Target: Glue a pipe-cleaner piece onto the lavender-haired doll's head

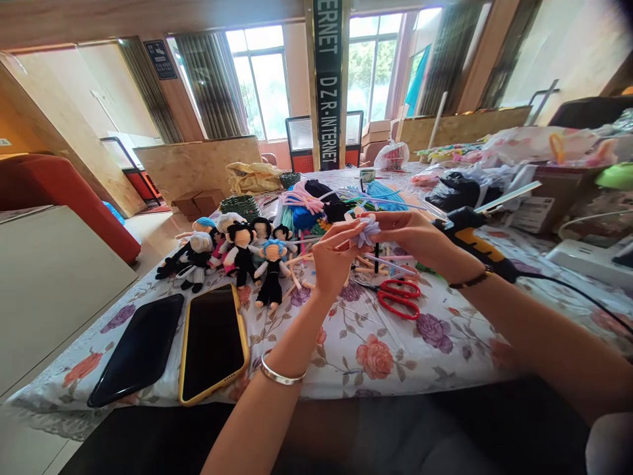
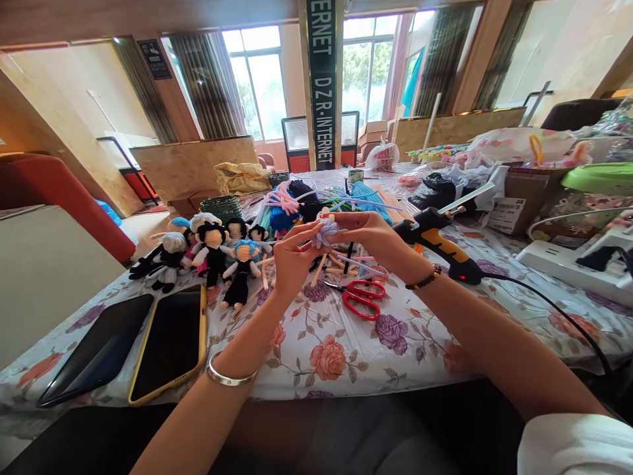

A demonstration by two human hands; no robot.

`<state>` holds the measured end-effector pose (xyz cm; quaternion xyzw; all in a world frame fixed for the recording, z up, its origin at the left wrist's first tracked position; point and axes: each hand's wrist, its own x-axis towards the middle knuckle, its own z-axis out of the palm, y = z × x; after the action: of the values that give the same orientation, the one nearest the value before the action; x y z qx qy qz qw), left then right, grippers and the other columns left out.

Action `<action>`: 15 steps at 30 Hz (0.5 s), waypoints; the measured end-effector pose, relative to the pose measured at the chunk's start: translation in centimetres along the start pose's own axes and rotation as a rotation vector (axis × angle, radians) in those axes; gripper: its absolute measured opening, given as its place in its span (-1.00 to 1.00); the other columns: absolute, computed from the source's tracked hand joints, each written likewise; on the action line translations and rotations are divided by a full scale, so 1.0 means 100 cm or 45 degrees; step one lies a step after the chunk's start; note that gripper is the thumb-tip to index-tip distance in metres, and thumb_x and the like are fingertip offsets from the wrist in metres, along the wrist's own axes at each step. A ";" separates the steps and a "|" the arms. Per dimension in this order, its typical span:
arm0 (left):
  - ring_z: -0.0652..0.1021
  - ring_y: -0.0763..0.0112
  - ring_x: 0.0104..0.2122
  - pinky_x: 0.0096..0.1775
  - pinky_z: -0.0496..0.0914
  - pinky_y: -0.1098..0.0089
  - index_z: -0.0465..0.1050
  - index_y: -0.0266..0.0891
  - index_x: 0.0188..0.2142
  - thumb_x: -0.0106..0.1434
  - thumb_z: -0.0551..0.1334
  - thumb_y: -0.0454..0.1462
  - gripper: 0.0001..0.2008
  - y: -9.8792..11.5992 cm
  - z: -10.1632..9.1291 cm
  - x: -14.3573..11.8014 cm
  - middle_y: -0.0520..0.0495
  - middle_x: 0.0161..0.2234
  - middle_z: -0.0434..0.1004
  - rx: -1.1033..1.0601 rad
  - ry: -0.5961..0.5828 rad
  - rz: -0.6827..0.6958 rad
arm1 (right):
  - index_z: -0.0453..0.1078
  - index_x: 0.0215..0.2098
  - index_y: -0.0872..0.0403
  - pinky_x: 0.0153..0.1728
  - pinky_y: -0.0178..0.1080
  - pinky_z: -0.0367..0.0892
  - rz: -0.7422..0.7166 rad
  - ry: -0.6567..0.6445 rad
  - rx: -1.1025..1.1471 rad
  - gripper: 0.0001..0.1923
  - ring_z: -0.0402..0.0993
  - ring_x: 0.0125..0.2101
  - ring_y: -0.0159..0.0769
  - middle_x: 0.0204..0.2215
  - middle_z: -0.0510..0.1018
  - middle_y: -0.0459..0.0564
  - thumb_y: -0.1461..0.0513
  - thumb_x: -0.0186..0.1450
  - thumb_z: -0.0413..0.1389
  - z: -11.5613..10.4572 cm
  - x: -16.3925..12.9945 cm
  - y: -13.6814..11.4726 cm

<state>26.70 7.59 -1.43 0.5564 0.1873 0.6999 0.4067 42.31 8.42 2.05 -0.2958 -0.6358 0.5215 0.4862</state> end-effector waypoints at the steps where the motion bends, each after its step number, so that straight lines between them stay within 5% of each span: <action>1: 0.52 0.31 -0.15 -0.27 0.48 0.40 0.61 -0.10 -0.33 -0.11 0.39 -0.36 -0.72 0.000 -0.001 0.000 -0.06 -0.21 0.55 0.008 -0.003 0.003 | 0.55 -0.17 -0.01 -0.11 -0.29 0.28 -0.010 0.002 0.007 -0.61 0.46 -0.27 -0.36 -0.28 0.62 -0.12 0.31 0.00 0.33 0.001 0.000 -0.001; 15: 0.51 0.33 -0.17 -0.22 0.44 0.37 0.60 -0.09 -0.27 -0.18 0.44 -0.32 -0.62 0.002 -0.002 0.005 -0.03 -0.24 0.55 0.053 -0.018 -0.046 | 0.56 -0.20 -0.02 -0.13 -0.29 0.29 -0.054 0.051 -0.175 -0.70 0.44 -0.27 -0.36 -0.32 0.61 -0.12 0.19 0.06 0.30 0.005 -0.004 -0.009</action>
<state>26.41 7.88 -1.02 0.5662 0.2089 0.6844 0.4092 42.12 7.67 2.79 -0.3253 -0.6664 0.4602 0.4882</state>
